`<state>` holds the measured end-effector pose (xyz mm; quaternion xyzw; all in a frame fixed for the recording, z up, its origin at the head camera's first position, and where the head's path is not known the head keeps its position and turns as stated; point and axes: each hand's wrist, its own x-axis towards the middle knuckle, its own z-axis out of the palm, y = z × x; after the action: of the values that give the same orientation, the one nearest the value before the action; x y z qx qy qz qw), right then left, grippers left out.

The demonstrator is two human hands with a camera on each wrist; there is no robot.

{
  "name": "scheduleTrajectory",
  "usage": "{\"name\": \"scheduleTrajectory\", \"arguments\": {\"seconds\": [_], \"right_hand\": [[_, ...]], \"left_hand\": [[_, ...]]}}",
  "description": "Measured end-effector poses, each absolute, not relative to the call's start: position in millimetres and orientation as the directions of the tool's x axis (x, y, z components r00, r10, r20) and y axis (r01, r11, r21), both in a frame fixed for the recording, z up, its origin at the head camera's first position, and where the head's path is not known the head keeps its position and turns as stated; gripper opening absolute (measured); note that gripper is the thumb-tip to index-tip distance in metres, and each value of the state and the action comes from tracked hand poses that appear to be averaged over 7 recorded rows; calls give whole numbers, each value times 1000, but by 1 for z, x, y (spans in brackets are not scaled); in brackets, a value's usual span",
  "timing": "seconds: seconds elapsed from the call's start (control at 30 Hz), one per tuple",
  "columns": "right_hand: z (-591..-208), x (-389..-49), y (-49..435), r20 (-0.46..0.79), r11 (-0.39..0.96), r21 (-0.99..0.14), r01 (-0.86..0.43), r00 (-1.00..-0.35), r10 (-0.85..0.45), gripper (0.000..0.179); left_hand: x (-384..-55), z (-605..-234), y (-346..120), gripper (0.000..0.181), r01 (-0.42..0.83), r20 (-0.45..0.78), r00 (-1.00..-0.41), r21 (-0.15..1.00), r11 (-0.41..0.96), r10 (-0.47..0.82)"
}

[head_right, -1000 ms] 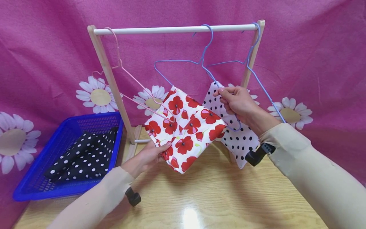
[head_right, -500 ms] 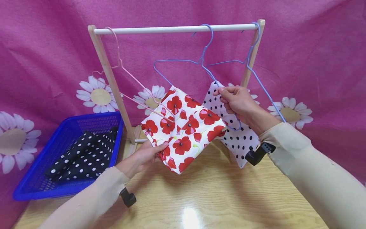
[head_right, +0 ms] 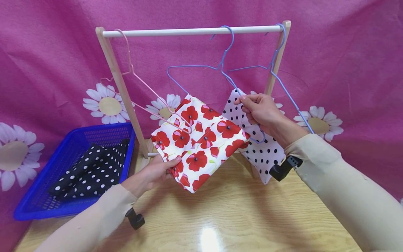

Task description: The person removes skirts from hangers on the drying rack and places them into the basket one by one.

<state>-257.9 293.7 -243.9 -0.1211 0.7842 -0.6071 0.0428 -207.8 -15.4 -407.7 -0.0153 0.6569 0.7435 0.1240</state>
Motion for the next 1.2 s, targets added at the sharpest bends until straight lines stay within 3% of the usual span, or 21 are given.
{"name": "scheduleTrajectory", "arguments": {"seconds": [0.63, 1.2], "right_hand": [[-244, -258, 295, 68, 263, -956, -133, -968, -241, 29], [-245, -258, 294, 79, 235, -962, -138, -967, -244, 31]], "left_hand": [[-201, -404, -24, 48, -224, -209, -966, 970, -89, 153], [-195, -408, -31, 46, -179, -156, -970, 977, -113, 187]]}}
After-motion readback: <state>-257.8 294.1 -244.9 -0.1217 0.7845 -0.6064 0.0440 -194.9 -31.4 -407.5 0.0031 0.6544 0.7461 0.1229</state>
